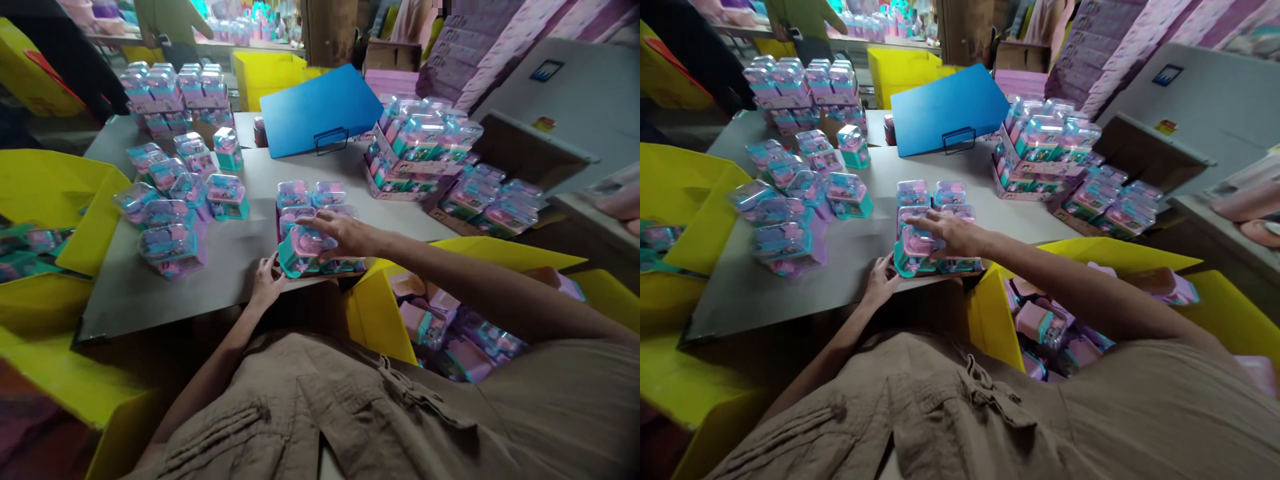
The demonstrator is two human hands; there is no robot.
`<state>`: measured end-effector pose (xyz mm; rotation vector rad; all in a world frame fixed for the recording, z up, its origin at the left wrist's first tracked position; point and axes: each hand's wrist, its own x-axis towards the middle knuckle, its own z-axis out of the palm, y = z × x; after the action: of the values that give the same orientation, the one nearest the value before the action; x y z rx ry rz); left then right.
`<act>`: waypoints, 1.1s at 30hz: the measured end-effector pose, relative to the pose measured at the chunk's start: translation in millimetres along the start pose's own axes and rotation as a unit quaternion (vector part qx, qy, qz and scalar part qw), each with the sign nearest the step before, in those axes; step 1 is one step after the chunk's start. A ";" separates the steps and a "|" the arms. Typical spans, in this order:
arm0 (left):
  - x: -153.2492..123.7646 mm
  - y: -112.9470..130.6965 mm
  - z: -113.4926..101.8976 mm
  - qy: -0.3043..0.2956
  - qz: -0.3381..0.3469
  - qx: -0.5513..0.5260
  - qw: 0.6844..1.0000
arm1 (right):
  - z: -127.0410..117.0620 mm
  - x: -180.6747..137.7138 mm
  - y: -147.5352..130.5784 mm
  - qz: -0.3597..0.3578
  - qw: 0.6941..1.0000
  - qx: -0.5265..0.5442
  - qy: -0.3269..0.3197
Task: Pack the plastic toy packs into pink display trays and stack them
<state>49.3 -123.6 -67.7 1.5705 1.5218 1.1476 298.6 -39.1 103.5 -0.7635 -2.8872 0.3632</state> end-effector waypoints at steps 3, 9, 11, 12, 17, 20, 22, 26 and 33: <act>0.2 -1.4 0.2 0.004 -0.009 -0.018 1.000 | 11.9 11.0 3.1 0.004 0.997 -0.051 -0.055; 2.0 -12.2 -1.3 -0.031 -0.010 -0.047 0.998 | 35.8 34.4 -6.9 0.027 0.990 -0.111 -0.082; 4.6 -11.3 -7.2 -0.048 -0.015 -0.033 0.998 | 42.2 36.6 -11.1 0.029 0.989 -0.126 -0.071; 6.6 -7.4 -11.6 -0.038 -0.001 -0.016 0.999 | 43.7 35.3 -11.9 0.023 0.990 -0.127 -0.064; 26.5 47.6 -32.1 0.049 0.267 0.110 0.956 | 36.0 -1.8 1.5 -0.002 0.994 -0.064 0.083; 45.0 79.1 -28.1 -0.047 0.356 0.211 0.909 | 35.5 -34.3 17.2 0.063 0.984 -0.098 0.137; 56.9 84.2 -22.1 -0.097 0.359 0.265 0.890 | 41.4 -50.3 27.6 0.094 0.982 -0.127 0.106; 72.7 69.8 -22.5 -0.089 0.358 0.283 0.886 | 52.5 -67.0 43.4 0.106 0.982 -0.124 0.097; 79.5 74.7 -18.0 -0.128 0.395 0.327 0.849 | 48.2 -70.8 49.0 0.110 0.985 -0.090 0.095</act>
<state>58.6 -55.0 18.6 2.8645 1.1364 0.7481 373.5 -42.8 39.4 -1.0876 -2.6882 0.0469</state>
